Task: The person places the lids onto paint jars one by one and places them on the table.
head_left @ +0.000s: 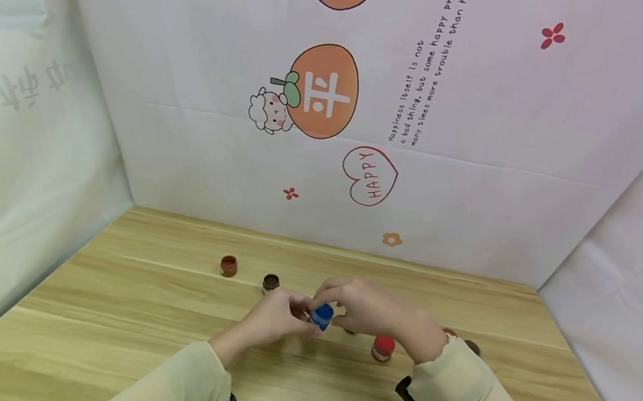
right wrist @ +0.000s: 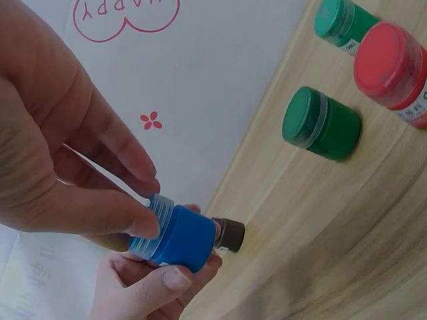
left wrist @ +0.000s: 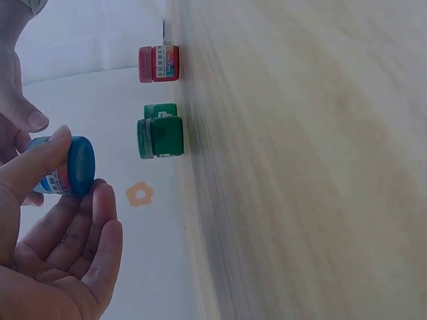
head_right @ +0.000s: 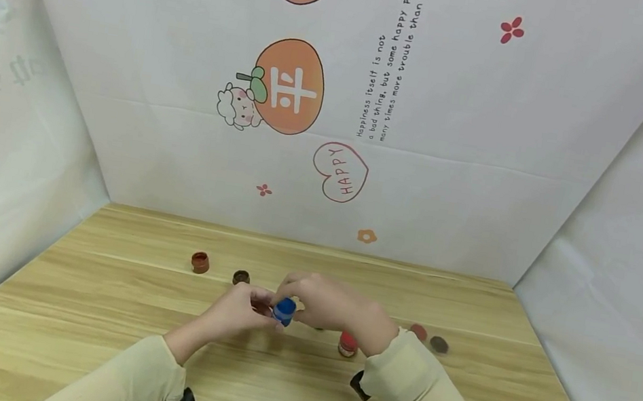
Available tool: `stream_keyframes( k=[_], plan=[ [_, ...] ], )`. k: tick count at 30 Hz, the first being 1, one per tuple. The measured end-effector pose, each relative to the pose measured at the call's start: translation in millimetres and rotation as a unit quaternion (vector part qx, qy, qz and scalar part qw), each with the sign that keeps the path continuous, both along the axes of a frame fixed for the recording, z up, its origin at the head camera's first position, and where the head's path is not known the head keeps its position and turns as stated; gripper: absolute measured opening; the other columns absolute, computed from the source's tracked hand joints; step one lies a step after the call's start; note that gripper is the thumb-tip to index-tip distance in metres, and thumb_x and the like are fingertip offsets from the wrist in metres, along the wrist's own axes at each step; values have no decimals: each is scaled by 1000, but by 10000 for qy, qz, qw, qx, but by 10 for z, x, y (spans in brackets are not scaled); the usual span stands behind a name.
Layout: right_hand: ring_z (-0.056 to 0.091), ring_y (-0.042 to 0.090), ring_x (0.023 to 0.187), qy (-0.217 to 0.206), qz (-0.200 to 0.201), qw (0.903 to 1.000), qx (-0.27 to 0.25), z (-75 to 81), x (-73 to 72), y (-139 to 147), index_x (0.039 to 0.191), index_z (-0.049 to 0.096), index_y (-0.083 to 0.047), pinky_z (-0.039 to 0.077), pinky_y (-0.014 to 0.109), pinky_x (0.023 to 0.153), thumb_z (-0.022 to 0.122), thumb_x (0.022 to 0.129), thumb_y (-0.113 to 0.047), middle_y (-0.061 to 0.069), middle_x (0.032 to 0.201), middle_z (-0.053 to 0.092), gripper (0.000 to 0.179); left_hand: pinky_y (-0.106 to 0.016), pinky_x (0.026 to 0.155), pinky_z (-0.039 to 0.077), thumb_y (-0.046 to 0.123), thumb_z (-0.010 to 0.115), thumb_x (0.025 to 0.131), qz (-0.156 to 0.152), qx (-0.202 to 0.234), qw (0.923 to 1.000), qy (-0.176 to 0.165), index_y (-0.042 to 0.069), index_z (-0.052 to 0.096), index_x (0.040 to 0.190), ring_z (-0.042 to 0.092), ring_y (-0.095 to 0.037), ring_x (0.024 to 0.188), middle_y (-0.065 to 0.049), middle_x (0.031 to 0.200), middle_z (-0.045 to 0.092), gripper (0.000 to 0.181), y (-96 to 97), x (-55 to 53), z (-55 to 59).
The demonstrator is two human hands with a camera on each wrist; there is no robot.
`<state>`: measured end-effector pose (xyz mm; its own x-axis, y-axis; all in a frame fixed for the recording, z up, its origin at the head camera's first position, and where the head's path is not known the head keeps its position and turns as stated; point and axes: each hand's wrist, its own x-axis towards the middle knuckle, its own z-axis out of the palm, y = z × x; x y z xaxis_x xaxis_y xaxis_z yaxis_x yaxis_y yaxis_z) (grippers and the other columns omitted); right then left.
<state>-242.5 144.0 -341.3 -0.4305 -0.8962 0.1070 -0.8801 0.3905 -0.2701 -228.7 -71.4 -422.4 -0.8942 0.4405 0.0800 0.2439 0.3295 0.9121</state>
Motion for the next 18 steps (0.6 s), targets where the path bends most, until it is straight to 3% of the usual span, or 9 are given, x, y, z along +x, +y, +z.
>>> stream_keyframes(
  k=[7,18],
  plan=[
    [67,13,99,-58,37,9999,-136,-5,3,-30,111,78,-3,57,27,84,77,90,2,5,108,70,21,-30,75,54,16,85,86,-81,122,9999,41,5,77,115,66,-13,84,1,95,74,32,23,-15,-20],
    [61,12,83,-275,-952,9949,190,-21,37,-66,112,78,-8,51,23,70,78,94,-21,-2,101,66,22,-26,75,55,13,85,86,-115,149,9997,126,4,77,116,68,-12,83,0,95,75,32,33,-8,-39]
  ],
)
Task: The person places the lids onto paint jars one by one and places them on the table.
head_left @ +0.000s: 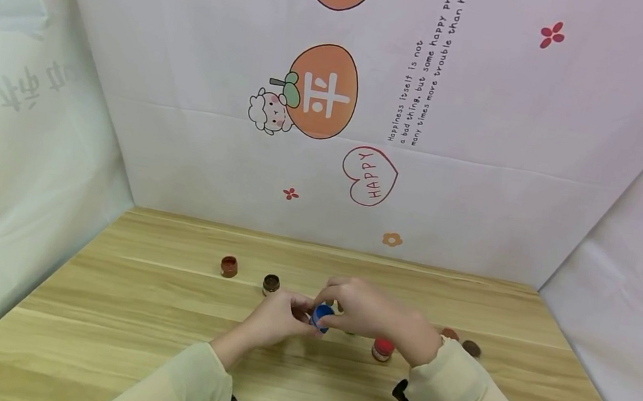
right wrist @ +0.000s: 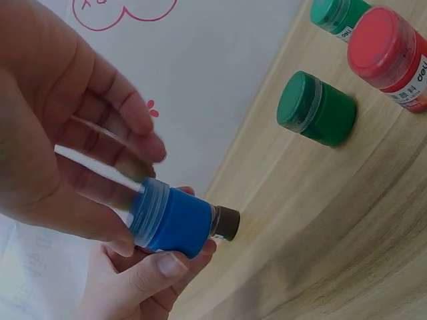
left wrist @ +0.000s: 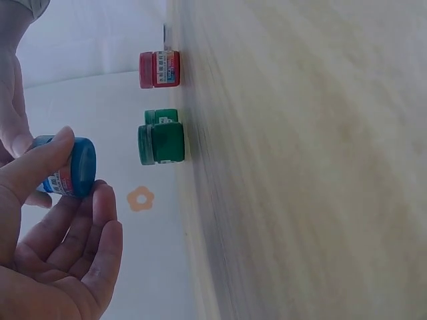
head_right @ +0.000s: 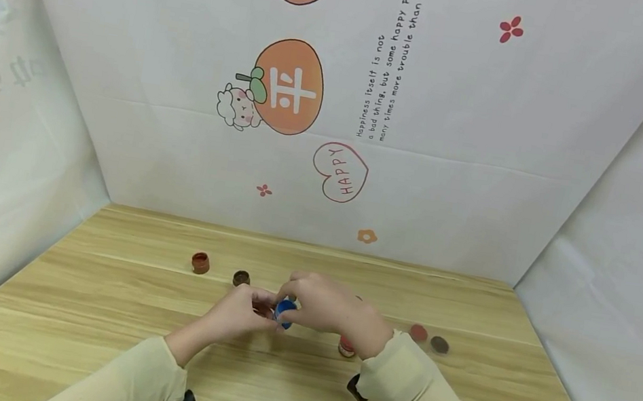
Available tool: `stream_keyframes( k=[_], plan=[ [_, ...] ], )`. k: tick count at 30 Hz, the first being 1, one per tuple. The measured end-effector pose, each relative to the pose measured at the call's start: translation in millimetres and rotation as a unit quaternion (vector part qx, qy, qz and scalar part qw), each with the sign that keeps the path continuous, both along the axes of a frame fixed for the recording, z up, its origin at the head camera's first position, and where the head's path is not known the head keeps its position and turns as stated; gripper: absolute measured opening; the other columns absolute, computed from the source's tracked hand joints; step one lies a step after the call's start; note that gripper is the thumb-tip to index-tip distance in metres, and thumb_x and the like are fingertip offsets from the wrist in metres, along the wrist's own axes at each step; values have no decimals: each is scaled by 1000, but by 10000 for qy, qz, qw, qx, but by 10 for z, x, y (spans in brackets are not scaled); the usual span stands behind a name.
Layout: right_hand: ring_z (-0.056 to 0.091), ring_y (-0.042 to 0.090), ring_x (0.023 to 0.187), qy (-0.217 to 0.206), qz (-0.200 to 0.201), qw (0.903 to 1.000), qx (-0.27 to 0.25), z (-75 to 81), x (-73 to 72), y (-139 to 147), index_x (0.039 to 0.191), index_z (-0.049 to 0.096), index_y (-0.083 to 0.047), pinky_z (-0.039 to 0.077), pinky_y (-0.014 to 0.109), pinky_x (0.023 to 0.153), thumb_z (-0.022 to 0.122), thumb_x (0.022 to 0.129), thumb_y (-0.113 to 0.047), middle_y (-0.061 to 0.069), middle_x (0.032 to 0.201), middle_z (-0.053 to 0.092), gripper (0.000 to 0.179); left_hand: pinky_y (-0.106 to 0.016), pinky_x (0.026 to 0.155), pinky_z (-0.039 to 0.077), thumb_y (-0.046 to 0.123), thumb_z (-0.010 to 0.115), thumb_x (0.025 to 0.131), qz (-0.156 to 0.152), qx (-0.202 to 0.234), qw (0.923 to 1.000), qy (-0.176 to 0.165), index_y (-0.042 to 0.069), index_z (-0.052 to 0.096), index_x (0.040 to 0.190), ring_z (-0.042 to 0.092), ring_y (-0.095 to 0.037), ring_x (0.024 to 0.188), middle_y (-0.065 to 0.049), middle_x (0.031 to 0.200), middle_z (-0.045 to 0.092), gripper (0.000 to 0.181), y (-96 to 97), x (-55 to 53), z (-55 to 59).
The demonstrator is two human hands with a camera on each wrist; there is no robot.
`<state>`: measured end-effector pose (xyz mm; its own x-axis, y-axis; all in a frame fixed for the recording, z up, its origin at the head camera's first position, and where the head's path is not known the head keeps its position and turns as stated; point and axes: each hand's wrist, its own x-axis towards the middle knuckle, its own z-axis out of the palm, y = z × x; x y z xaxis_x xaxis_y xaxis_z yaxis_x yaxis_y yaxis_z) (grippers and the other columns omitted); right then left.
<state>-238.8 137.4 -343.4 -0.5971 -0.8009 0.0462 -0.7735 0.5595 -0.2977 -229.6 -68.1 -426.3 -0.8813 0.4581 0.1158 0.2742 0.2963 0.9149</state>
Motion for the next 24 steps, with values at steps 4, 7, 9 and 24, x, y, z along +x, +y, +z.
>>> stream_keyframes(
  k=[4,7,9,24],
  plan=[
    [63,15,86,-24,-131,9999,31,-15,-1,16,112,77,-9,52,25,72,77,95,-28,-3,100,66,26,-26,76,55,14,84,87,8,-7,10000,-51,4,77,117,68,-12,85,-1,98,75,33,2,8,3],
    [66,19,94,-4,54,9998,-167,-18,-14,49,113,76,-8,56,29,80,81,91,-22,-1,105,67,27,-28,76,55,15,84,87,58,-4,9999,-105,2,76,118,67,-12,86,-1,97,74,35,3,10,10],
    [67,19,103,24,267,9991,-319,-11,-21,74,115,76,-7,56,31,88,83,88,-13,1,112,69,29,-29,76,55,15,85,87,81,9,9999,-145,2,75,118,66,-13,85,1,95,73,35,5,7,15],
    [68,16,101,23,939,9948,-385,13,-7,60,115,77,0,56,23,82,77,88,6,8,111,70,27,-28,74,55,15,87,85,55,93,9997,-206,3,77,116,67,-12,83,0,93,74,35,23,7,21]
  ],
)
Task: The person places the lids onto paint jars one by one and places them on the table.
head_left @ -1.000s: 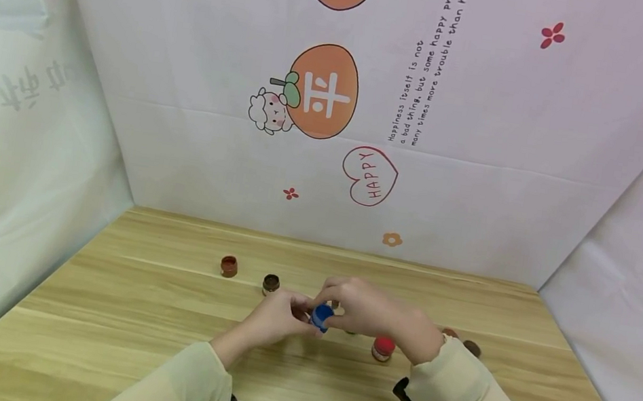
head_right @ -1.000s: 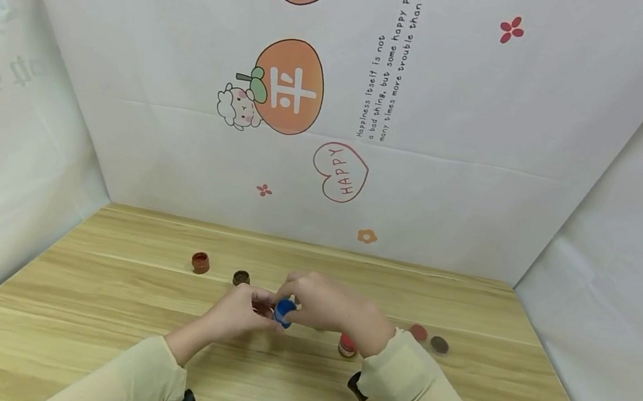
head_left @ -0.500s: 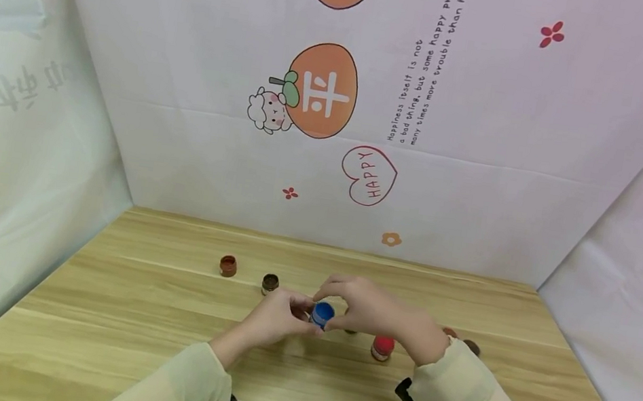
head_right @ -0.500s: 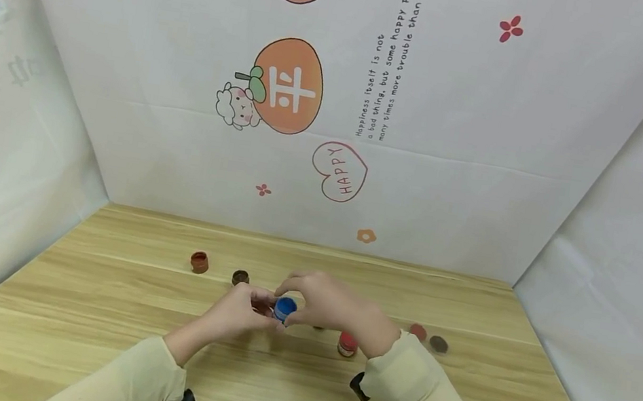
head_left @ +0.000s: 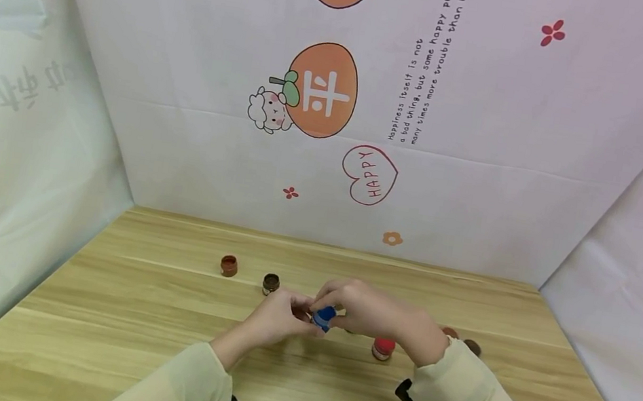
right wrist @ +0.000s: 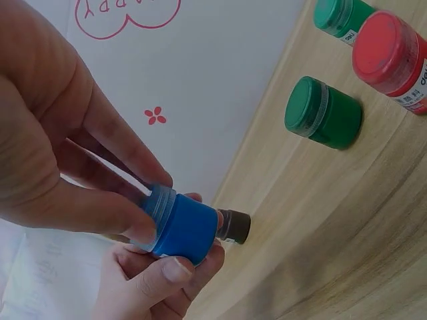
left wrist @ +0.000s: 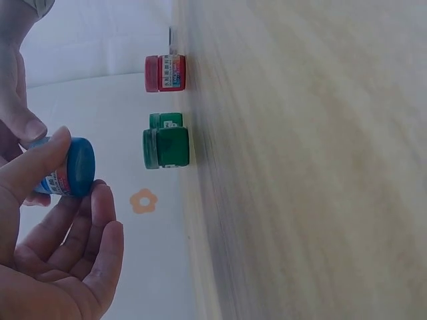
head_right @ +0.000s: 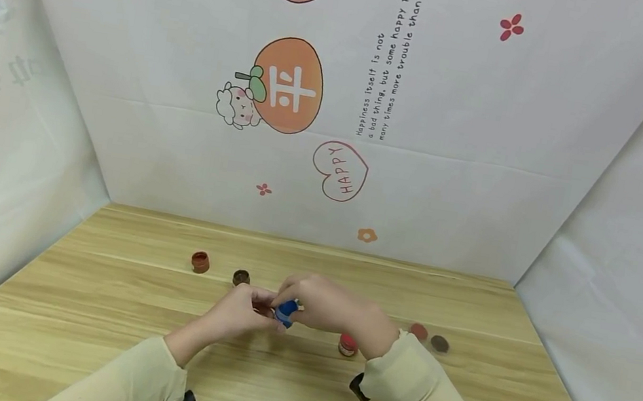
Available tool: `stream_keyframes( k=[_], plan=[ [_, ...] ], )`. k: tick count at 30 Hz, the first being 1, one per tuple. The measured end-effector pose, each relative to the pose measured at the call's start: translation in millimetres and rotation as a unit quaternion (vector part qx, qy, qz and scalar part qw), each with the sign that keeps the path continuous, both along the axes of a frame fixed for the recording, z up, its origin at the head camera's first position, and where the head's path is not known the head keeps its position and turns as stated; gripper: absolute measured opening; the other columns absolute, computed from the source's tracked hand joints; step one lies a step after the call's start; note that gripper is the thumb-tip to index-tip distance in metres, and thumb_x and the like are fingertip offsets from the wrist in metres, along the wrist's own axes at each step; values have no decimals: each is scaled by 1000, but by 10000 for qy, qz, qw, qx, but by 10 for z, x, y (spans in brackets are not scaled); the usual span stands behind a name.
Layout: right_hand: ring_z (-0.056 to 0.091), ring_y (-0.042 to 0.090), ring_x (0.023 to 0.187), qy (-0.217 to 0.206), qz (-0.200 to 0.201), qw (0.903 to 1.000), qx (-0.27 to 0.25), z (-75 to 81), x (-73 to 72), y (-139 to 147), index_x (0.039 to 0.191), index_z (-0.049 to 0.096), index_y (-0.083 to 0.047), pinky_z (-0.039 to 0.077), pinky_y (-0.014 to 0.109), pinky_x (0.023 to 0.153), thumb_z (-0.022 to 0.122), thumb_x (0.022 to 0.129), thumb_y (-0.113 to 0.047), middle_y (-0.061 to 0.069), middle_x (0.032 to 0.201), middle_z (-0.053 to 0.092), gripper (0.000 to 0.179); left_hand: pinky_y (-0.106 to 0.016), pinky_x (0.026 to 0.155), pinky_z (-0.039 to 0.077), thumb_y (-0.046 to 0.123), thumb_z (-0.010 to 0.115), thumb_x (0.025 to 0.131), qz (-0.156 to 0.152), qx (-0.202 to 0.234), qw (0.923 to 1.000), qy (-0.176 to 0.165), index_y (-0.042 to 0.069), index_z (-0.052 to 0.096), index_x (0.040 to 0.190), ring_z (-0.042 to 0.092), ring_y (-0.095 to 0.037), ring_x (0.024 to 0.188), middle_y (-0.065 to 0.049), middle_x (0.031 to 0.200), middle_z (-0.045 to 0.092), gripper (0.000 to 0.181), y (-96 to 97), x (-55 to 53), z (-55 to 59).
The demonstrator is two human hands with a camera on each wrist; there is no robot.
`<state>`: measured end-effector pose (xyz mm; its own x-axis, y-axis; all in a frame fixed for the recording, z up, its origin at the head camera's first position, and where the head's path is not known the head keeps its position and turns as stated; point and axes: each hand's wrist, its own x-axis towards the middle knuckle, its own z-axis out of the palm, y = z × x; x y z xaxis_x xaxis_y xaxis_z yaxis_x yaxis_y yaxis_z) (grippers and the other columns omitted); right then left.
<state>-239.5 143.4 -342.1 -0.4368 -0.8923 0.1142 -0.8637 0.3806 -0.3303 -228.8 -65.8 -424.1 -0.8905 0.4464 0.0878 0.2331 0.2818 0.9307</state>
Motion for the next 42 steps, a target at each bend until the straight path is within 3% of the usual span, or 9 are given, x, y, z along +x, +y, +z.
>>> stream_keyframes(
  k=[6,10,12,16,21,26,34,38,42],
  plan=[
    [65,11,86,-40,-626,9980,9,-25,8,-9,111,78,-3,56,23,72,80,92,-13,1,98,68,22,-26,75,55,14,85,86,-30,88,10000,-31,2,75,120,68,-13,85,-2,97,75,38,-1,-1,-4],
    [67,14,89,51,-956,9954,-27,-32,14,-6,109,78,-6,55,24,74,81,91,-25,0,101,70,26,-27,75,56,15,84,87,-46,150,9999,-62,1,75,118,68,-13,85,-2,96,75,36,4,9,-2],
    [68,15,95,125,-881,9960,-15,-27,14,1,111,78,-7,56,26,79,83,89,-24,1,107,71,29,-27,75,56,14,85,86,-22,174,9998,-82,0,75,118,68,-13,85,-1,95,74,36,4,13,-2],
    [67,18,107,241,-273,9993,-57,-13,9,17,117,76,-5,56,28,87,84,86,-7,6,118,70,32,-28,73,55,15,86,85,29,117,9999,-88,2,77,113,67,-13,82,0,91,73,32,-7,17,0],
    [66,20,110,260,144,9995,-62,-2,5,19,114,78,-4,55,24,88,79,87,5,9,120,69,28,-30,73,54,20,87,85,68,6,9999,-80,6,78,109,67,-14,79,2,87,73,29,-12,21,10],
    [67,16,102,258,118,9996,-12,2,5,1,111,79,-3,56,25,83,79,87,5,7,112,70,25,-29,75,55,17,87,85,36,77,10000,-52,5,77,116,67,-13,83,0,94,74,36,-4,24,12],
    [62,11,80,73,-592,9982,84,-16,20,-15,112,78,-4,52,20,69,81,90,-13,-1,97,67,23,-26,76,56,15,85,87,-4,157,9999,-46,2,76,119,68,-13,86,-2,95,75,36,-4,16,-7],
    [65,14,89,30,-678,9977,41,-22,11,11,118,76,-5,54,22,75,83,89,-17,1,106,69,31,-28,77,56,15,85,86,20,132,9999,-70,0,75,117,68,-13,86,-1,94,74,35,-3,11,-20],
    [66,17,107,-51,-383,9993,-1,0,-4,48,124,74,-6,56,28,87,81,88,-3,4,119,69,37,-29,76,56,15,87,85,96,74,9999,-85,0,75,117,67,-13,86,-1,94,73,38,-3,8,-20]
  ],
)
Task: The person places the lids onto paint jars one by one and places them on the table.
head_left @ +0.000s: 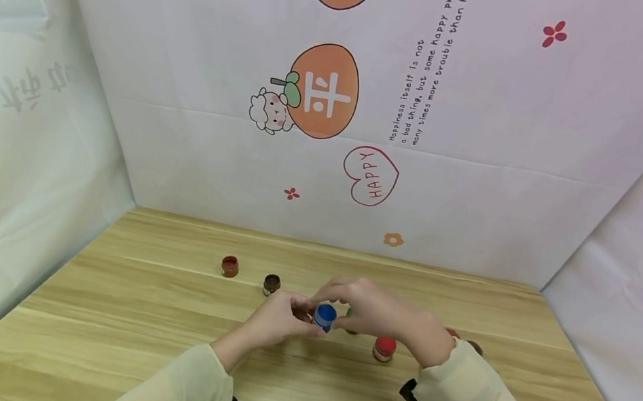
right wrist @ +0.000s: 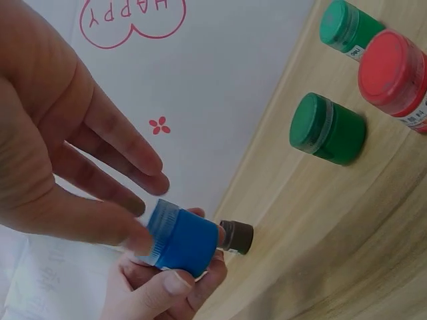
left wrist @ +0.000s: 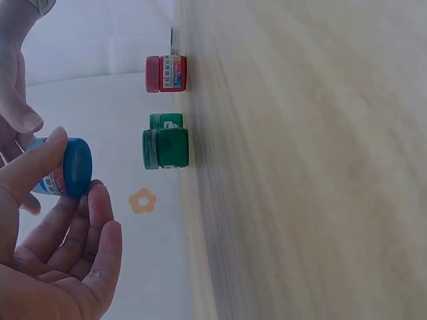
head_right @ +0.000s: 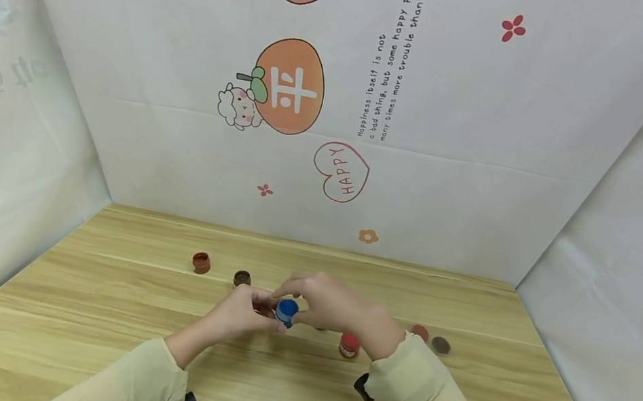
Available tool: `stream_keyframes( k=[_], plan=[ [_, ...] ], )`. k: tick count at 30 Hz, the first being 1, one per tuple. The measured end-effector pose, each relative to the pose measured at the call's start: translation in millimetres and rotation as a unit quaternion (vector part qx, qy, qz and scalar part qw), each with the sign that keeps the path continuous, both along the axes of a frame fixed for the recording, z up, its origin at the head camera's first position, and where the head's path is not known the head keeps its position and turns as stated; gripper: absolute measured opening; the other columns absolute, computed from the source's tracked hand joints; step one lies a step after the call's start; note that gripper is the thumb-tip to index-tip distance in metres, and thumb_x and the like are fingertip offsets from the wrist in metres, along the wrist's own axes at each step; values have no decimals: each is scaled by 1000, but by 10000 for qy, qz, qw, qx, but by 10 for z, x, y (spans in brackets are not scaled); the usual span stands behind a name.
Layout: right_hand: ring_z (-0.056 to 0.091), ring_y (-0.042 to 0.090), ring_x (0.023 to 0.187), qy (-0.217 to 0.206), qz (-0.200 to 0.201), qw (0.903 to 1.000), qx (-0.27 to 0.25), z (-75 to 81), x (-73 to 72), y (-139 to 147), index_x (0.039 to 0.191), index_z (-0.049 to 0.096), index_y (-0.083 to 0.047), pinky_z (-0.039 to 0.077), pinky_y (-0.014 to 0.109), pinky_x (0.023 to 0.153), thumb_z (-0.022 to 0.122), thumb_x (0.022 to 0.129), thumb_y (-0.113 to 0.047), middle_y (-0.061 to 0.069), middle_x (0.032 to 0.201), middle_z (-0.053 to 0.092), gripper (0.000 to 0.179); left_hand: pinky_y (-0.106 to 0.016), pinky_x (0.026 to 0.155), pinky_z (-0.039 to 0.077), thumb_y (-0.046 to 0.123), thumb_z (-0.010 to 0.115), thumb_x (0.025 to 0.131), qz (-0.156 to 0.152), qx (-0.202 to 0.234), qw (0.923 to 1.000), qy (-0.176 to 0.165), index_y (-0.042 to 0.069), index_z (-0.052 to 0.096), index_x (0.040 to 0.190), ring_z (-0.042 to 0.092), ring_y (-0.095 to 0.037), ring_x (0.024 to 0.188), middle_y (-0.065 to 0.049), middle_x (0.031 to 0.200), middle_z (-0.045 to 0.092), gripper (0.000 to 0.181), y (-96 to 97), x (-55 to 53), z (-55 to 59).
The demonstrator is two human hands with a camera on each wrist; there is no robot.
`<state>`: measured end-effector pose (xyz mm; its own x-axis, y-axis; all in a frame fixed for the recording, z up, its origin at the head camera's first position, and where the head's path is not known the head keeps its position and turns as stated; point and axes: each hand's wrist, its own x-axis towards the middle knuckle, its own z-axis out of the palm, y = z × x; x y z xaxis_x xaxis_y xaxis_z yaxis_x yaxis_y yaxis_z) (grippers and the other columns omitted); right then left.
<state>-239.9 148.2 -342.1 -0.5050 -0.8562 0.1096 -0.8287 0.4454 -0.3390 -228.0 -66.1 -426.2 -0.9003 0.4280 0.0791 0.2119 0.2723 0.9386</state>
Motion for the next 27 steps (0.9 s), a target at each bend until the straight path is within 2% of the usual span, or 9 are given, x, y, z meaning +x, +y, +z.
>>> stream_keyframes(
  k=[3,6,11,17,21,24,27],
  plan=[
    [66,18,110,37,310,9995,2,22,-9,12,122,75,-5,56,29,89,76,88,8,5,119,70,37,-30,76,55,15,87,85,9,6,10000,-44,2,75,118,67,-14,86,-1,96,74,38,-2,10,11],
    [67,15,104,80,414,9991,16,33,-10,14,121,75,-4,57,27,85,76,88,8,4,113,72,35,-30,76,55,15,87,84,28,30,10000,-85,2,75,120,67,-14,87,-1,98,74,40,3,21,24],
    [64,8,93,-107,142,9998,132,39,8,17,122,75,-5,57,28,80,77,91,-1,1,107,70,31,-29,76,55,15,87,84,48,60,9999,-135,2,74,123,67,-14,87,-1,98,75,43,14,33,34],
    [60,5,82,-254,-190,9994,170,25,8,21,119,75,-5,53,21,71,77,94,-14,-2,104,67,26,-29,76,55,15,87,84,44,89,9998,-174,2,75,121,67,-14,87,-1,97,74,40,13,40,31],
    [64,11,91,-63,-87,9999,129,-2,-4,32,120,75,-6,56,26,78,81,91,-16,0,109,69,32,-29,75,55,15,86,85,51,46,9998,-177,1,75,119,67,-13,86,-1,96,74,38,8,38,22],
    [65,17,108,82,103,9998,120,-12,-11,41,125,73,-7,56,29,88,83,88,-10,4,121,69,37,-29,74,55,15,85,85,53,69,9998,-165,1,75,118,67,-14,85,-1,95,74,37,2,32,19],
    [64,21,116,111,332,9994,39,-14,-14,46,126,73,-6,55,29,91,79,88,0,7,127,67,38,-29,75,55,15,85,86,20,113,9998,-183,2,76,118,67,-14,85,-2,95,74,36,-3,28,25]
  ],
)
